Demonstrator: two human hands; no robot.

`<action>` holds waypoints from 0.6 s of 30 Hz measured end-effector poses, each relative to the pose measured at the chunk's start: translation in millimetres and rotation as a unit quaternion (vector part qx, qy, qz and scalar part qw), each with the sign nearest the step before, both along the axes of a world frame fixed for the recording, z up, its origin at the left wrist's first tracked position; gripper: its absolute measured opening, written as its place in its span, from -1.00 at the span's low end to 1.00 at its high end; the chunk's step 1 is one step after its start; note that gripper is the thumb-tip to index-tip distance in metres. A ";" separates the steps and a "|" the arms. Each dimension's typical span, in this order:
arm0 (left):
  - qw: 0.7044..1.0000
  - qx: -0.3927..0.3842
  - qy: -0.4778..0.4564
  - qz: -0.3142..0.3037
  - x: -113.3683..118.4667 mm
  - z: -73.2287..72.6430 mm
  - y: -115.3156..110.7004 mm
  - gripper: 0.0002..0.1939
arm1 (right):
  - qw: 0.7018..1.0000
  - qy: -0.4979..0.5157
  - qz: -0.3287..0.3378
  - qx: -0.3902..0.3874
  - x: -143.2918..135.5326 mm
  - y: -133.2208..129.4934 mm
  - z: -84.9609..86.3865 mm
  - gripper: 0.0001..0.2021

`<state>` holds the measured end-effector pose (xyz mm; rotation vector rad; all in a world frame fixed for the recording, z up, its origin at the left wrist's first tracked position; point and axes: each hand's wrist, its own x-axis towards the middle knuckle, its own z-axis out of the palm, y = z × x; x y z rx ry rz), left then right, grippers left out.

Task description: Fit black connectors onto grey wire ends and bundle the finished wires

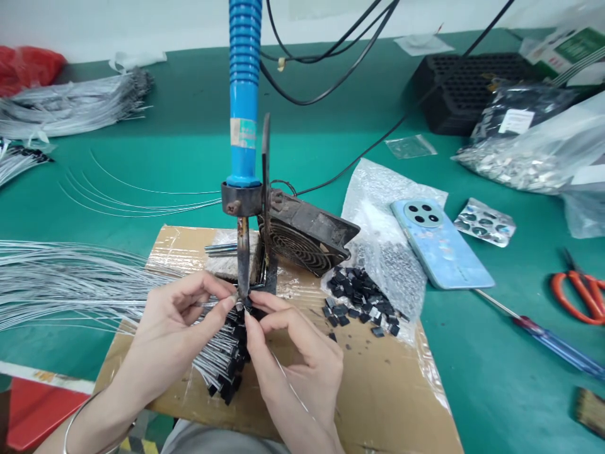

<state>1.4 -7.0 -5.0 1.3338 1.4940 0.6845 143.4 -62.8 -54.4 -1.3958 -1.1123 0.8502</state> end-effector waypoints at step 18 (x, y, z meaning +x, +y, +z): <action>0.990 0.076 0.093 -0.077 -24.1 -16.7 -14.0 -0.85 | 0.967 0.187 -0.171 -0.030 60.9 -11.8 -9.2 -0.67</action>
